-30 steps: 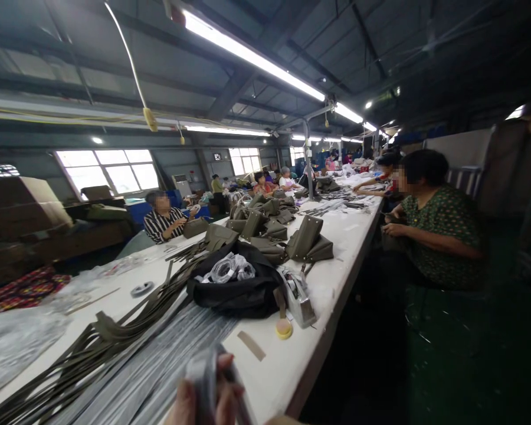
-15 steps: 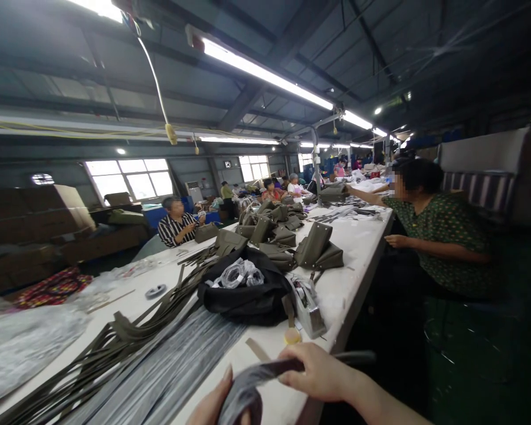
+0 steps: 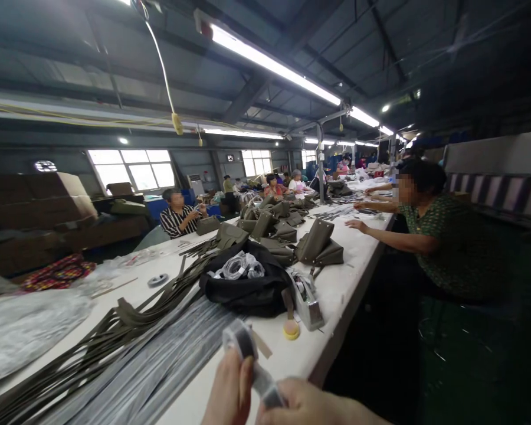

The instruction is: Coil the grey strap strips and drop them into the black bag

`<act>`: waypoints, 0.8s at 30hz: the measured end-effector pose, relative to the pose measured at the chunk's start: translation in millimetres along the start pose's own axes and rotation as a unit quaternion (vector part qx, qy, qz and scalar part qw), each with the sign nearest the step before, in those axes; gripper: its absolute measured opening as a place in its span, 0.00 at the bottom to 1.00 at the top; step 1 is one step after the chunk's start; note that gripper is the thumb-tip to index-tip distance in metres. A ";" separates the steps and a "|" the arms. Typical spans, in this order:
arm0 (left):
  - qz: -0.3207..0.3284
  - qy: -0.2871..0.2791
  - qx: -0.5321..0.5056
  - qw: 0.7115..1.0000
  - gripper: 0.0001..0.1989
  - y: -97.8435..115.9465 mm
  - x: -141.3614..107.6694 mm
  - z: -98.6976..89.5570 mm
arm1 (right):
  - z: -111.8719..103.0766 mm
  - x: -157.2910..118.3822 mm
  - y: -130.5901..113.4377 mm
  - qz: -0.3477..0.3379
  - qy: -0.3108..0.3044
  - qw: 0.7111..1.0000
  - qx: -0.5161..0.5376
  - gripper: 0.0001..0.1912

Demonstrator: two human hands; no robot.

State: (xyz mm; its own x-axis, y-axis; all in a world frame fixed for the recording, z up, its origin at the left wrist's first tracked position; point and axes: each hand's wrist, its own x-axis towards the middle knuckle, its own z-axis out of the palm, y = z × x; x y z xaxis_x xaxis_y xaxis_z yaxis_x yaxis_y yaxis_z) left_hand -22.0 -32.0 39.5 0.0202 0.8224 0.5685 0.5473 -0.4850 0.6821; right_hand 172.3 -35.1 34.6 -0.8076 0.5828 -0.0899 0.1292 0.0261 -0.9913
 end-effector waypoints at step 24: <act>-0.396 -0.160 -0.473 0.771 0.33 10.2 -42.8 27.3 | 1.5 5.7 34.9 -0.102 0.095 0.989 -0.054 0.31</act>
State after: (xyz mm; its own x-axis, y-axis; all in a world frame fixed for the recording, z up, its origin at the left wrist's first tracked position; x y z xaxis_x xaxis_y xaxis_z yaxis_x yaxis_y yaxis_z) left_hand 5.6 -64.0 9.5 0.2811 0.9300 -0.2367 -0.3574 0.3304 0.8736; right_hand 171.4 -32.1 -0.6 -0.7015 0.6988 0.1401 0.0443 0.2390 -0.9700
